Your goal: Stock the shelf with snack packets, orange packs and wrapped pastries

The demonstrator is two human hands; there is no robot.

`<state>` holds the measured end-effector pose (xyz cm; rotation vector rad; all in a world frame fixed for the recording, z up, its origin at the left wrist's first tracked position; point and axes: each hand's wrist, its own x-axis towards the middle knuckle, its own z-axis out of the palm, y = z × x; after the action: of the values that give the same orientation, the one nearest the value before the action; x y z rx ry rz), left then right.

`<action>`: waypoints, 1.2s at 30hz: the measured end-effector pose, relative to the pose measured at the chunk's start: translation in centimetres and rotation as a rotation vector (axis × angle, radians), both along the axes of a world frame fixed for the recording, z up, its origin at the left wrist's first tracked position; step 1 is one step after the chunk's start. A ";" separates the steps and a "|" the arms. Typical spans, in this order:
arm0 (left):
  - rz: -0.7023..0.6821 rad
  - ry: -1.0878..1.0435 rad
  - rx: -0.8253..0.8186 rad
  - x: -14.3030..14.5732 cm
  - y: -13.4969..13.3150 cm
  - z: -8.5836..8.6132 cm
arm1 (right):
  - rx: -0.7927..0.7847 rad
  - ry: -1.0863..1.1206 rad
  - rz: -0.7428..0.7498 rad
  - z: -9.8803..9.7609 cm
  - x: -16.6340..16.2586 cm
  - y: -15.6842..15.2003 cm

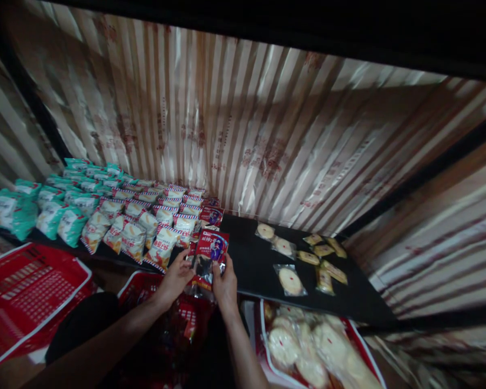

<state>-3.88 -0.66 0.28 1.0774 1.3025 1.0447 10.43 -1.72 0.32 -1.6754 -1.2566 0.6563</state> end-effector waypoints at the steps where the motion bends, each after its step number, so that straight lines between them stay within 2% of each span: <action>1: 0.010 0.018 0.006 0.1 0.5 0.0 | 0.003 -0.020 0.001 0.2 0.0 0.6; 7: 0.062 0.106 0.093 -0.3 2.7 -1.7 | -0.037 -0.185 -0.018 0.6 -0.7 2.7; 10: 0.076 0.182 0.131 -0.7 3.0 -2.8 | -0.084 -0.255 -0.022 0.4 -1.0 2.9; 13: 0.085 0.294 0.189 -1.0 2.9 -3.5 | -0.043 -0.299 0.022 -0.1 -1.3 2.9; 17: 0.109 0.390 0.264 -1.0 2.5 -3.6 | 0.043 -0.388 0.042 -0.8 -1.5 2.7; 25: 0.127 0.520 0.322 -0.6 2.1 -3.7 | 0.073 -0.499 0.009 -2.3 -1.3 2.4; 29: 0.127 0.577 0.372 -0.4 1.9 -3.7 | 0.075 -0.489 0.023 -2.9 -1.1 2.5; 36: 0.108 0.573 0.365 -0.5 1.1 -3.4 | 0.133 -0.423 -0.004 -3.2 -1.0 2.1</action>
<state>-4.42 0.47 -3.12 1.6840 1.6725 1.1249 9.41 0.41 -2.89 -1.7580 -1.5529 0.2101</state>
